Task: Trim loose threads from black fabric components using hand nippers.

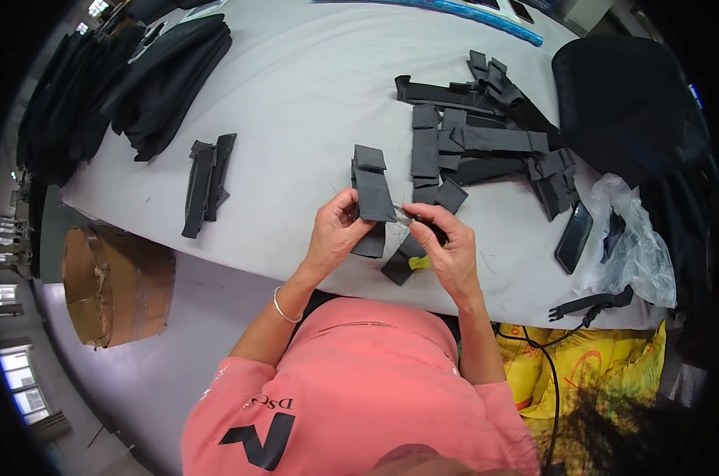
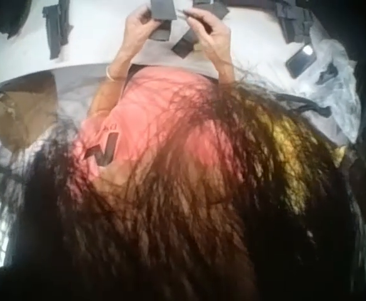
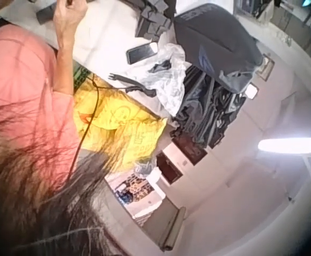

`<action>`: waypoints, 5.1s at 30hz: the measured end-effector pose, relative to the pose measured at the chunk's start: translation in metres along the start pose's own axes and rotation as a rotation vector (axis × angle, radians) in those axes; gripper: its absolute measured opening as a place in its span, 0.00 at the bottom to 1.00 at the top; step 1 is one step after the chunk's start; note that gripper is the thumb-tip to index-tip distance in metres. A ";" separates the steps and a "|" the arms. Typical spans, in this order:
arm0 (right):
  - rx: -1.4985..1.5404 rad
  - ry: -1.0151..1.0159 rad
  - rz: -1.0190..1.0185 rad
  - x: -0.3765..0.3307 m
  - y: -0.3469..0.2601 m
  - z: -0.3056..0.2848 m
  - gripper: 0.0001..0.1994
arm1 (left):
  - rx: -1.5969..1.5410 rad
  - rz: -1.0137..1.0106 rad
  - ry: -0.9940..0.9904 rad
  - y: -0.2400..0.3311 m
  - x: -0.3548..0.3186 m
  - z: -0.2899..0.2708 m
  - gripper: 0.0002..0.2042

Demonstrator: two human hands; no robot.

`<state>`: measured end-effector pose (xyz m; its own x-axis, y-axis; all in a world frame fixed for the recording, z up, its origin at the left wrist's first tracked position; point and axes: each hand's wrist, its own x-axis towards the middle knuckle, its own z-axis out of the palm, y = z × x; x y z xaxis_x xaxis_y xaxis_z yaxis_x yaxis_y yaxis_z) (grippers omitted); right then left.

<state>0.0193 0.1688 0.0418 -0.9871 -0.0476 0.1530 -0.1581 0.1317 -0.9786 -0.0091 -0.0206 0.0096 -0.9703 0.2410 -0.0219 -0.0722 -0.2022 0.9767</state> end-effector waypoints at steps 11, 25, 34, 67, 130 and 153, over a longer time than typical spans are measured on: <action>-0.249 -0.047 -0.130 -0.003 -0.001 0.016 0.07 | 0.064 0.062 0.030 -0.004 -0.007 -0.004 0.06; 0.222 -0.058 0.195 -0.002 0.007 0.028 0.04 | 0.157 0.124 0.102 -0.011 -0.005 -0.006 0.05; -0.004 -0.174 0.068 -0.010 0.011 0.034 0.11 | -0.416 -0.212 0.097 -0.012 -0.007 -0.007 0.13; -0.409 0.104 -0.213 0.004 -0.001 0.036 0.07 | 0.000 -0.002 -0.007 -0.006 -0.012 -0.004 0.04; -0.585 0.090 -0.184 -0.004 0.000 0.022 0.09 | 0.019 0.002 0.095 -0.003 -0.011 0.001 0.06; 0.343 0.109 0.264 0.022 0.019 0.009 0.27 | 0.771 0.396 -0.117 -0.007 -0.013 0.036 0.17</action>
<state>-0.0049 0.1618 0.0257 -0.9923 0.0507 -0.1128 0.0997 -0.2120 -0.9722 0.0127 0.0115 0.0112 -0.8580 0.3930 0.3309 0.4827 0.3962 0.7810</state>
